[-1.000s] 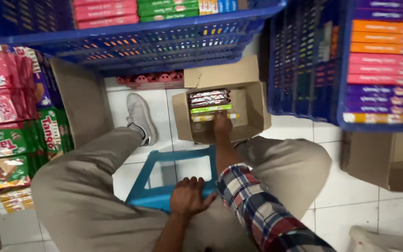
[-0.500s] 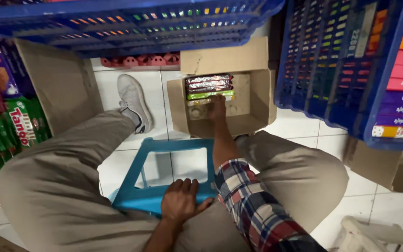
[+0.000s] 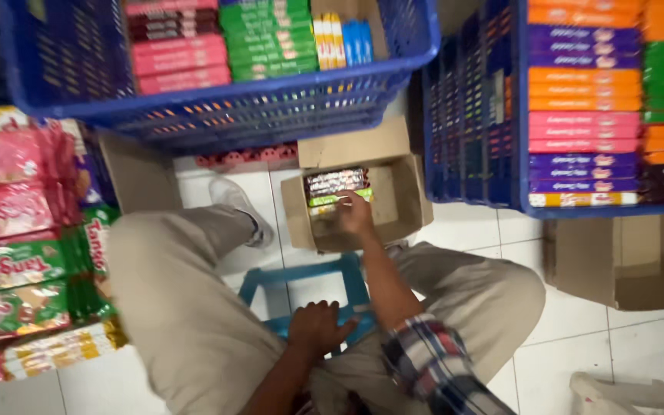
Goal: The person organizes various packages of wafers and biscuits by hand, moving them between crates and a cardboard box.
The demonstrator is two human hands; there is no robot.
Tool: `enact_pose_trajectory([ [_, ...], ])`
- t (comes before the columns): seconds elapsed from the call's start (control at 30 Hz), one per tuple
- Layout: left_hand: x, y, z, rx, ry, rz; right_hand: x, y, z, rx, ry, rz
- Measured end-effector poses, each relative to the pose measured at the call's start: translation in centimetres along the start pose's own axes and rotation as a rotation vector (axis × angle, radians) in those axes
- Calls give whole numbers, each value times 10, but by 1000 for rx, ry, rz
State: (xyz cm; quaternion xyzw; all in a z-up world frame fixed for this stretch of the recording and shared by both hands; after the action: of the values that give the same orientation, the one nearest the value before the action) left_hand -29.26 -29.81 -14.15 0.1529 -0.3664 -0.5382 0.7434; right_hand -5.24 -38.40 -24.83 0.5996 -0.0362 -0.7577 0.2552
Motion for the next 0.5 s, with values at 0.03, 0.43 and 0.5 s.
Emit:
enact_pose_trajectory([
  [0.03, -2, -2, -5, -31, -44, 27, -14, 9, 0, 13, 63, -21],
  [0.43, -94, 306, -73, 1352, -179, -39, -179, 122, 63, 90, 209, 153],
  [0.5, -137, 366, -78, 1606, -108, -275, -240, 121, 29, 123, 291, 283],
])
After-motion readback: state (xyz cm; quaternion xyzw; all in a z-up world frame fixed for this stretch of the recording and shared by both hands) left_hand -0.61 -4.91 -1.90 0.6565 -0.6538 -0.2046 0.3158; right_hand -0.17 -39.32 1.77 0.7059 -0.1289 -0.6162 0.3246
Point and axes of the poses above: each hand's wrist, its own z-axis away from the middle knuckle, its own y-axis out of the back of the hand, x = y × z, the point moved 2 cm from there along -z, towards the middle knuckle, and after that the axes turned 2 degrees about -x, right-handed, at the moved point
